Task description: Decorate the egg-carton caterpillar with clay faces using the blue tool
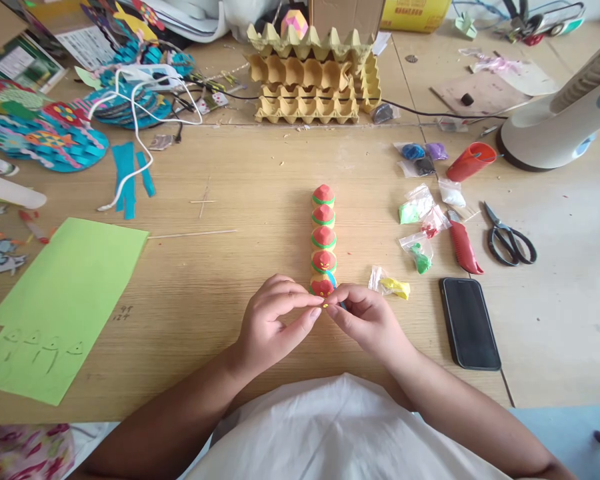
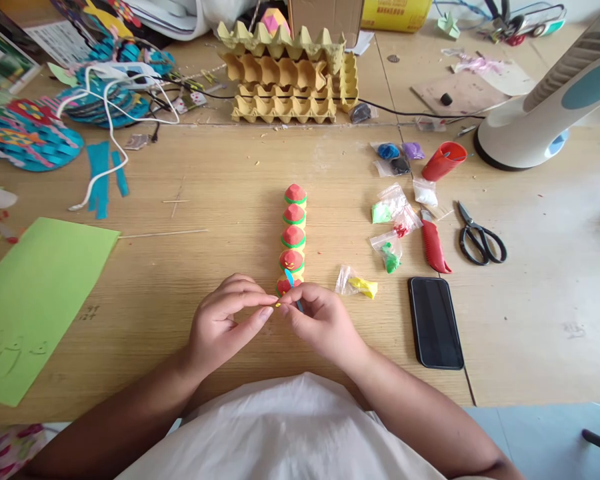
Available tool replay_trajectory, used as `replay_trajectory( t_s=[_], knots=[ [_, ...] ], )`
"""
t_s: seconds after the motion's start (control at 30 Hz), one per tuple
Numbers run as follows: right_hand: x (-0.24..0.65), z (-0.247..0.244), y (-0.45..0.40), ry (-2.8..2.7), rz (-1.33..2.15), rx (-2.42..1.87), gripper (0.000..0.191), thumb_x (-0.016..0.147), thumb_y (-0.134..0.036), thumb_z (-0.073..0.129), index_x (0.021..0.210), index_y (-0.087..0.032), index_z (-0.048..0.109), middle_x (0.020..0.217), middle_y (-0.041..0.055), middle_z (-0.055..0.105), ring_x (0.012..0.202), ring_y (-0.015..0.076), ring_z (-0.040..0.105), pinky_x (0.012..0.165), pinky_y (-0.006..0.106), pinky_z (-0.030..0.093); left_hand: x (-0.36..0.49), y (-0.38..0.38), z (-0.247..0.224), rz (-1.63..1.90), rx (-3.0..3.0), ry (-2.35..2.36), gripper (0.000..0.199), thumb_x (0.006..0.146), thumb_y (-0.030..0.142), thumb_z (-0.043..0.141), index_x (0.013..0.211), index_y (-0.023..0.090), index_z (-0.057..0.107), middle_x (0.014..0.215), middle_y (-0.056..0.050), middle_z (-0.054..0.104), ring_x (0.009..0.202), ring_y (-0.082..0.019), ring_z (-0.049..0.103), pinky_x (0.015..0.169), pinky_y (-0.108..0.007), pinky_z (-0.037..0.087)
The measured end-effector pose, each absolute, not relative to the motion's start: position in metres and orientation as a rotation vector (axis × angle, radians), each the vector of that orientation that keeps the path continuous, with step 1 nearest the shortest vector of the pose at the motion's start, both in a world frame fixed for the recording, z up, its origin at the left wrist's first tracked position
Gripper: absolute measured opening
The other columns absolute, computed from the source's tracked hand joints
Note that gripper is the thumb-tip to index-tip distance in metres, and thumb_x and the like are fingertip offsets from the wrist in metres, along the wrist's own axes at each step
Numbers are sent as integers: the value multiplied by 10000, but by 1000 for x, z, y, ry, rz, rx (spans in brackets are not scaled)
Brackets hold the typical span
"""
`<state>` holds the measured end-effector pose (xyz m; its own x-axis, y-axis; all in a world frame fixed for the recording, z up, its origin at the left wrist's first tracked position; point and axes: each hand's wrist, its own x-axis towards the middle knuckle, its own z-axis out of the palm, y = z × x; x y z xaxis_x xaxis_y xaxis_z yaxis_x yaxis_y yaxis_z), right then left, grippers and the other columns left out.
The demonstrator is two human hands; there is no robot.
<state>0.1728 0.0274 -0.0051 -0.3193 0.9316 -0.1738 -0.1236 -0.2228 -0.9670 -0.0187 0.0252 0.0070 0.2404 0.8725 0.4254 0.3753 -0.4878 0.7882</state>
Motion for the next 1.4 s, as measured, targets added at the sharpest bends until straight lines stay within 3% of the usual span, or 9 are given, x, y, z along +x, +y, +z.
replay_trajectory(
  t_s=[0.53,0.97,1.4],
  knots=[
    [174,-2,28,-1218,1682,-1056,214,853,-420,765,825,-213,721,784,17,660,731,161,576,679,298,464,-19,25,1,1188,1800,1098,120,896,138,697,955,216,768,840,-36,726,804,-157,659,746,-310,560],
    [175,-3,23,-1542,1431,-1070,92,942,-229,633,872,-192,679,763,15,596,659,137,525,604,271,405,-17,23,1,1213,1853,1139,129,847,80,719,878,203,742,804,-13,729,761,-144,659,736,-303,541],
    [175,-1,25,-1504,1462,-1075,73,927,-237,656,891,-196,704,786,24,628,672,145,543,620,280,424,-17,24,2,1194,1874,1171,128,861,100,715,916,208,755,831,-17,737,785,-149,658,759,-314,538]
  ],
)
